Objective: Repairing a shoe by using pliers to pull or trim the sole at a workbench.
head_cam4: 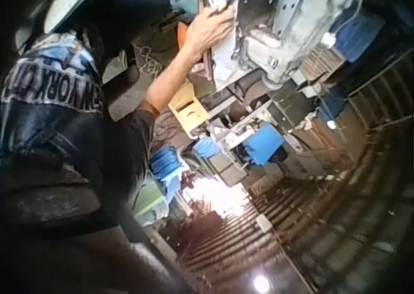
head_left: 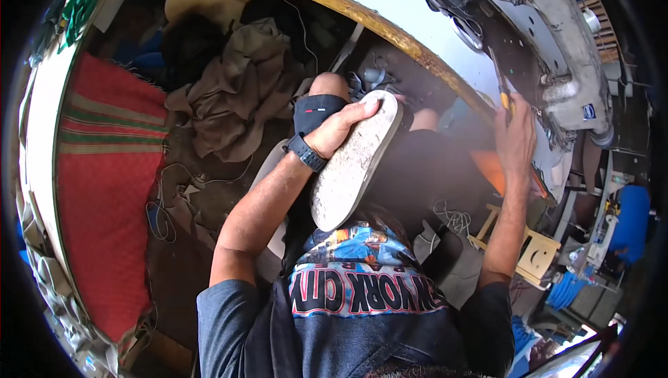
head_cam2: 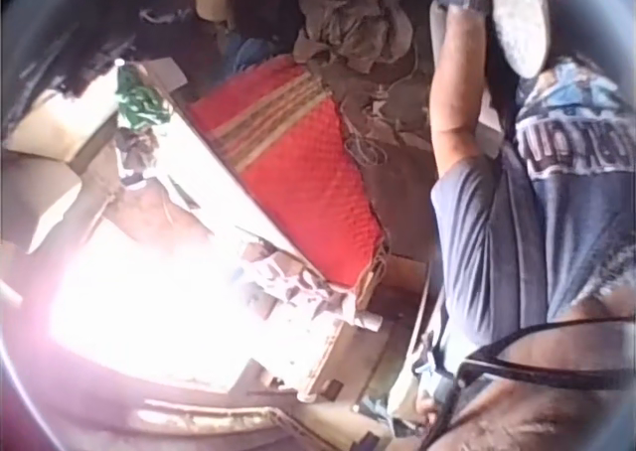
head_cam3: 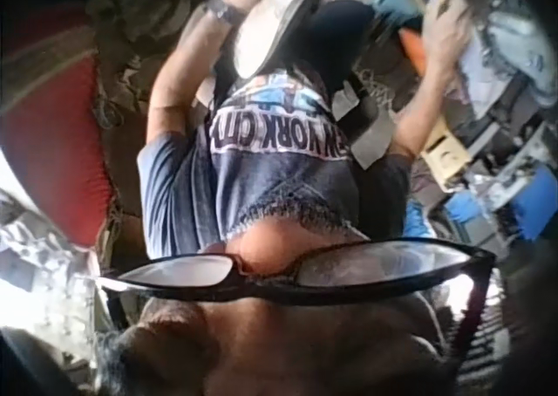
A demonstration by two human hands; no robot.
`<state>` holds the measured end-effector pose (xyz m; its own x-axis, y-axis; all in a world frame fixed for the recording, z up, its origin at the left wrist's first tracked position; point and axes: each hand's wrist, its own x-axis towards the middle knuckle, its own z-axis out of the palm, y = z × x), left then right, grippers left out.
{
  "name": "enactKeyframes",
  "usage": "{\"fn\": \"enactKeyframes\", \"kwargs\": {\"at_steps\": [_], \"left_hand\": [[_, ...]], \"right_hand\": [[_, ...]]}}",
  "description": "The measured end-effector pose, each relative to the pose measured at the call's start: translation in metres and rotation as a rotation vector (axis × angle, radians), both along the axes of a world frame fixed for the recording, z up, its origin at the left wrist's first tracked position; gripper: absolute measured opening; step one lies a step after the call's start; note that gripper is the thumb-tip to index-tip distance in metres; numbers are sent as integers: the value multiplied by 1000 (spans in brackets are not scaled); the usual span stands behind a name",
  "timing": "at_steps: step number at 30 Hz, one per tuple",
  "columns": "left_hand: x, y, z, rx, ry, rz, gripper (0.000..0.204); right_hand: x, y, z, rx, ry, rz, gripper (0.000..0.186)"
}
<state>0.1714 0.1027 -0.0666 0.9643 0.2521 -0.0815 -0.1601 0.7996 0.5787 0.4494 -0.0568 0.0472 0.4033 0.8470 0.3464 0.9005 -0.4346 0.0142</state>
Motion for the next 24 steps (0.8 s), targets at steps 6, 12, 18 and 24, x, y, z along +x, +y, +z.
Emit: {"fn": "enactKeyframes", "kwargs": {"at_steps": [6, 12, 18, 24], "left_hand": [[4, 2, -24, 53, 149, -13, 58], [3, -2, -3, 126, 303, -5, 46], [4, -3, -2, 360, 404, 70, 57], [5, -4, 0, 576, 511, 164, 60]], "right_hand": [[-21, -57, 10, 397, 1416, 87, 30], [-98, -88, -20, -326, 1366, 215, 19], [-101, -92, -11, -478, 1018, 344, 30], [-102, -88, -11, -497, 915, 354, 33]]}}
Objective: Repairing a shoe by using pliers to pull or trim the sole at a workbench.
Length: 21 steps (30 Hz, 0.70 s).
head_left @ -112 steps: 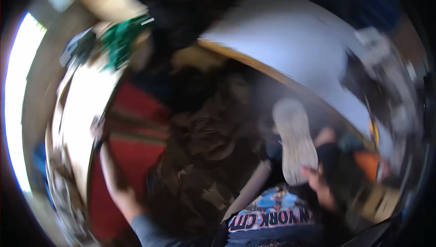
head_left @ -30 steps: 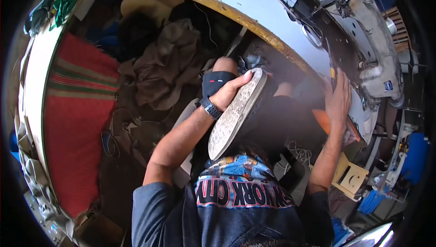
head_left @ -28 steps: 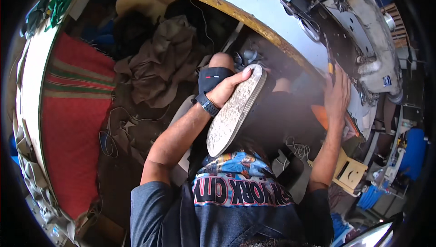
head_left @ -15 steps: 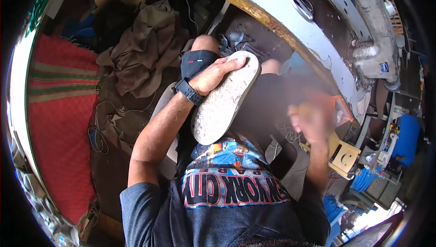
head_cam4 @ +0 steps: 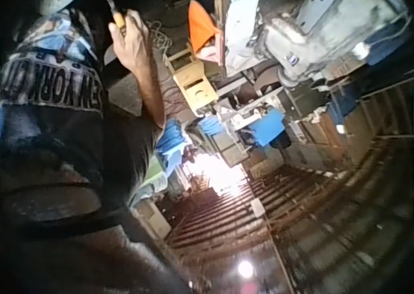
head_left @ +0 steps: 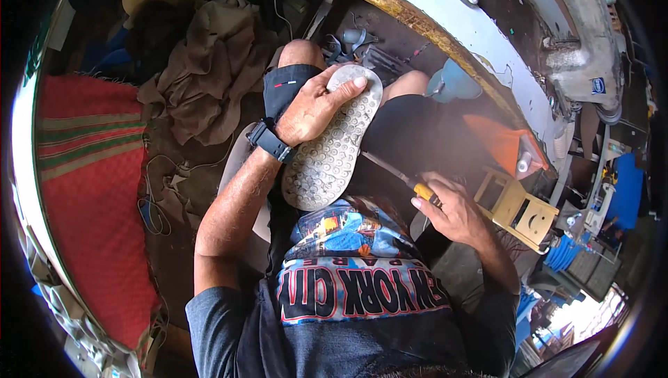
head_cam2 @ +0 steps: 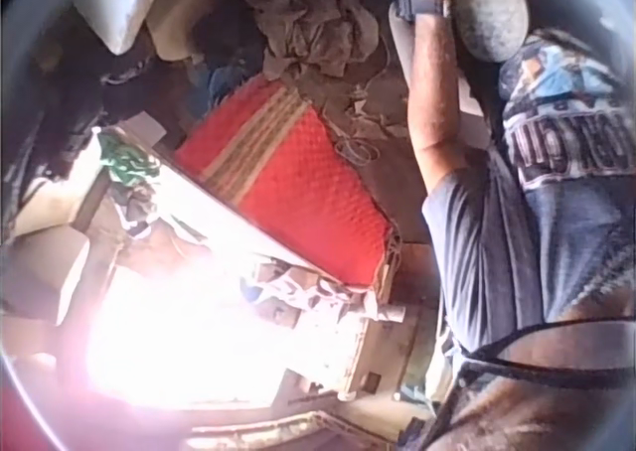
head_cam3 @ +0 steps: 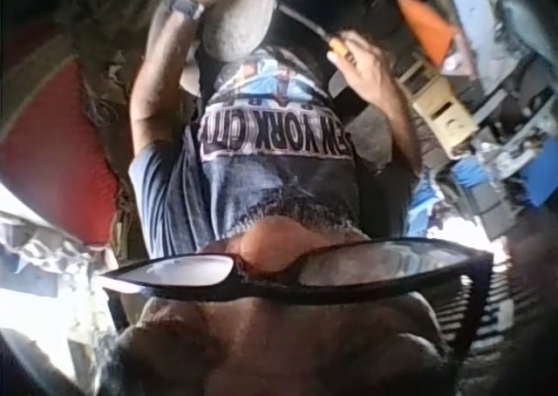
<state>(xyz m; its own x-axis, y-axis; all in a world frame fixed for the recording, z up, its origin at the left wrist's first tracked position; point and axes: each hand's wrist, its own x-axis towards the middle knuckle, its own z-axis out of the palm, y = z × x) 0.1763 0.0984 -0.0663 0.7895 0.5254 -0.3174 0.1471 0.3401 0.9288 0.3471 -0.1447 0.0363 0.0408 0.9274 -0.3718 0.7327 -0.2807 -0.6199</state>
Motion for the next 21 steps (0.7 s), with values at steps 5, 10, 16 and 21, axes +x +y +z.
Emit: {"fn": "enactKeyframes", "kwargs": {"at_steps": [5, 10, 16, 21], "left_hand": [[-5, -1, -1, 26, -13, 30, 59], [-2, 5, 9, -465, -94, 36, 42], [-4, 5, 4, -541, -123, 35, 41], [-4, 6, -1, -570, -158, -3, 42]], "right_hand": [[6, 12, -3, -99, 122, -44, 23], [12, -1, -34, -54, 502, -135, 19], [10, 2, -38, -28, 533, -142, 17], [12, 9, -31, -23, 472, -77, 18]]}}
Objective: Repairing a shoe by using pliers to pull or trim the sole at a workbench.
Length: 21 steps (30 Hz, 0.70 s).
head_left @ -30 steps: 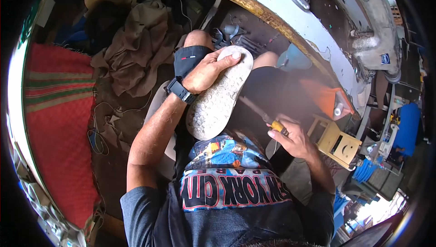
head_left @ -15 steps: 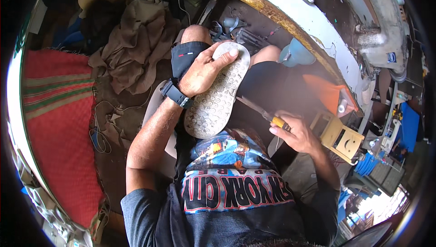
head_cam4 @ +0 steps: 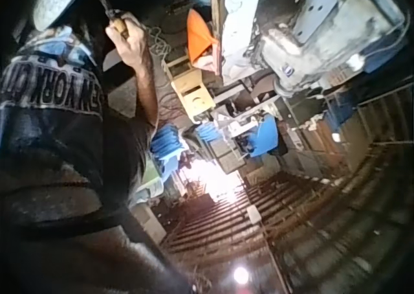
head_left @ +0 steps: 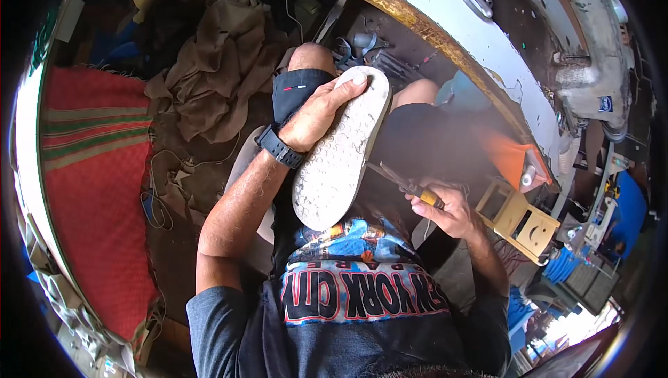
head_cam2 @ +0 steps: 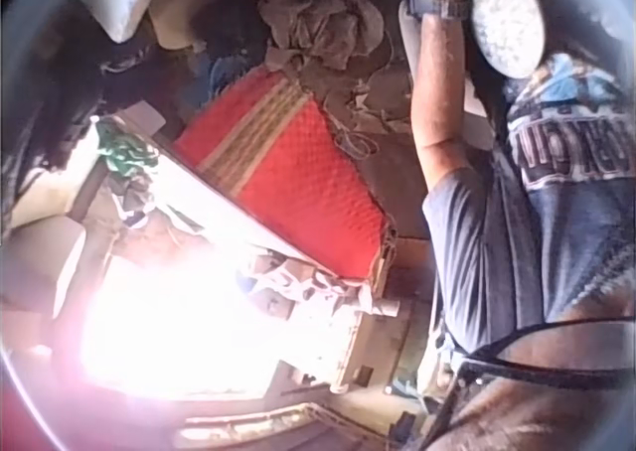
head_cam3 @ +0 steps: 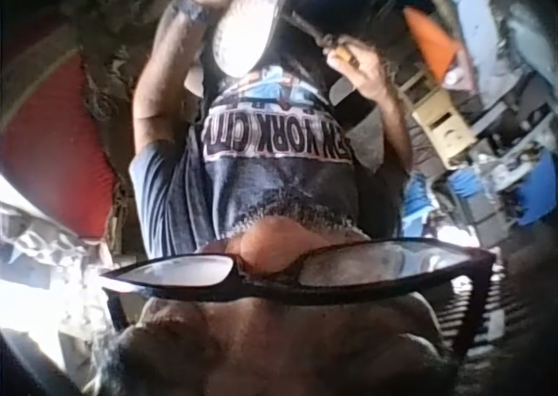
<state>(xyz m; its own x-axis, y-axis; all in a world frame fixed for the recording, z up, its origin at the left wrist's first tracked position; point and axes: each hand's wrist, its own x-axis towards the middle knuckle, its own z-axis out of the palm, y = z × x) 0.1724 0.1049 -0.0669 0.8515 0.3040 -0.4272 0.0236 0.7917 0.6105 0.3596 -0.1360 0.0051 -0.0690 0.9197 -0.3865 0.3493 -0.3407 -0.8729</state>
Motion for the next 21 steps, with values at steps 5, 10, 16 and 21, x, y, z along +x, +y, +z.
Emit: {"fn": "enactKeyframes", "kwargs": {"at_steps": [5, 10, 16, 21], "left_hand": [[2, -1, -4, -66, -53, 9, 40], [3, -4, -1, -31, -28, 26, 39], [6, -8, -3, 21, -24, 38, 40], [19, -37, -9, 251, 14, 99, 41]], "right_hand": [[-3, -6, -7, 1, 70, -52, 18], [-7, -3, -6, -15, 91, -52, 21], [-9, 0, 2, 75, -183, -3, 21], [-27, 0, -13, -17, 158, -197, 21]]}}
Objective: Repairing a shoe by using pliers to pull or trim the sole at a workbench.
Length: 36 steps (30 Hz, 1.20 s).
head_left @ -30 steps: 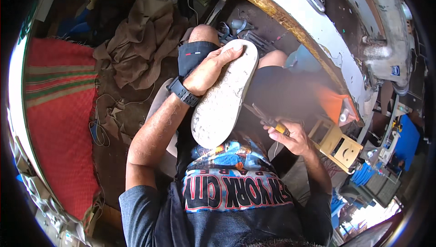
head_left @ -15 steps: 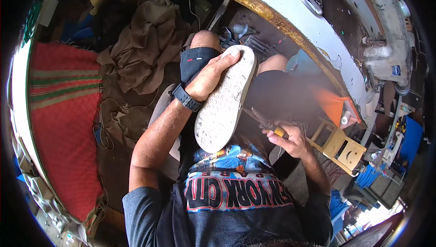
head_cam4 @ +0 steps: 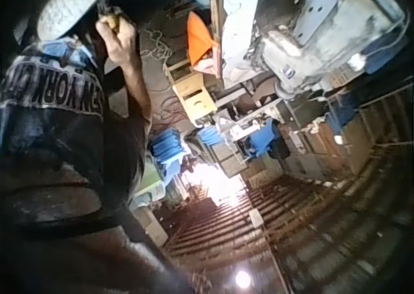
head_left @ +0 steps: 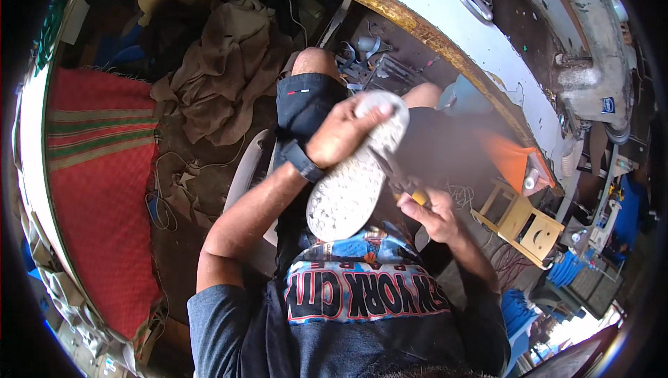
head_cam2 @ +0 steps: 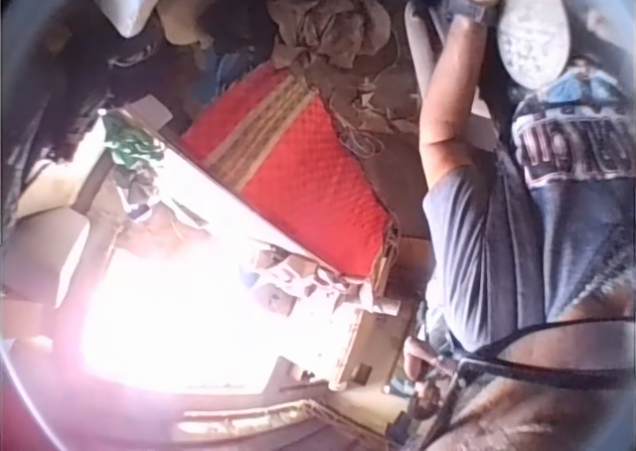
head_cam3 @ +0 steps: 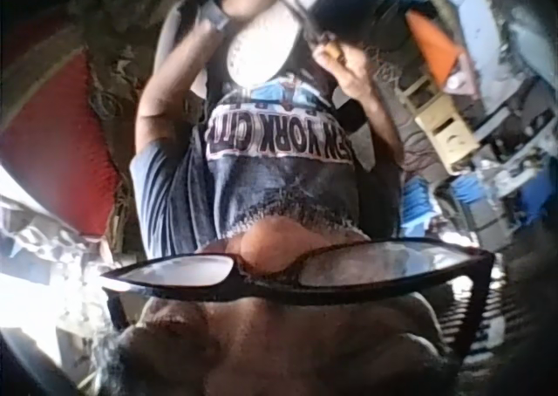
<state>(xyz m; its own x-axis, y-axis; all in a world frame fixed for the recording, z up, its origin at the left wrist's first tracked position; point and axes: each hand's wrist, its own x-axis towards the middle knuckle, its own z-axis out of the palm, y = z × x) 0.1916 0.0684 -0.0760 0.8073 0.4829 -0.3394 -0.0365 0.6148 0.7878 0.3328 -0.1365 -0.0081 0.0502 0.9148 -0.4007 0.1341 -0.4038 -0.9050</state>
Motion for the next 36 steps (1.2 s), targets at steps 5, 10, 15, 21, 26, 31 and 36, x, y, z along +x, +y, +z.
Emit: {"fn": "enactKeyframes", "kwargs": {"at_steps": [5, 10, 15, 21, 26, 31, 36], "left_hand": [[-11, 13, -4, -218, 4, 35, 39], [-18, 32, 12, -47, 40, 126, 40], [-15, 36, 12, 291, 29, 353, 48], [-14, 27, 15, 302, -14, 366, 52], [-12, 21, 25, 304, -11, 374, 51], [-10, 19, 21, 418, 37, 384, 51], [-11, 19, 17, 462, 73, 409, 49]], "right_hand": [[-11, 0, -13, 77, 254, -314, 21], [0, 5, 4, 144, -390, -137, 22], [1, 14, 23, 148, -794, 49, 30], [10, 17, 38, 120, -951, 159, 27], [5, 21, 44, 110, -1121, 250, 26], [-3, 22, 42, 61, -1240, 286, 28], [-6, 21, 42, 57, -1277, 296, 29]]}}
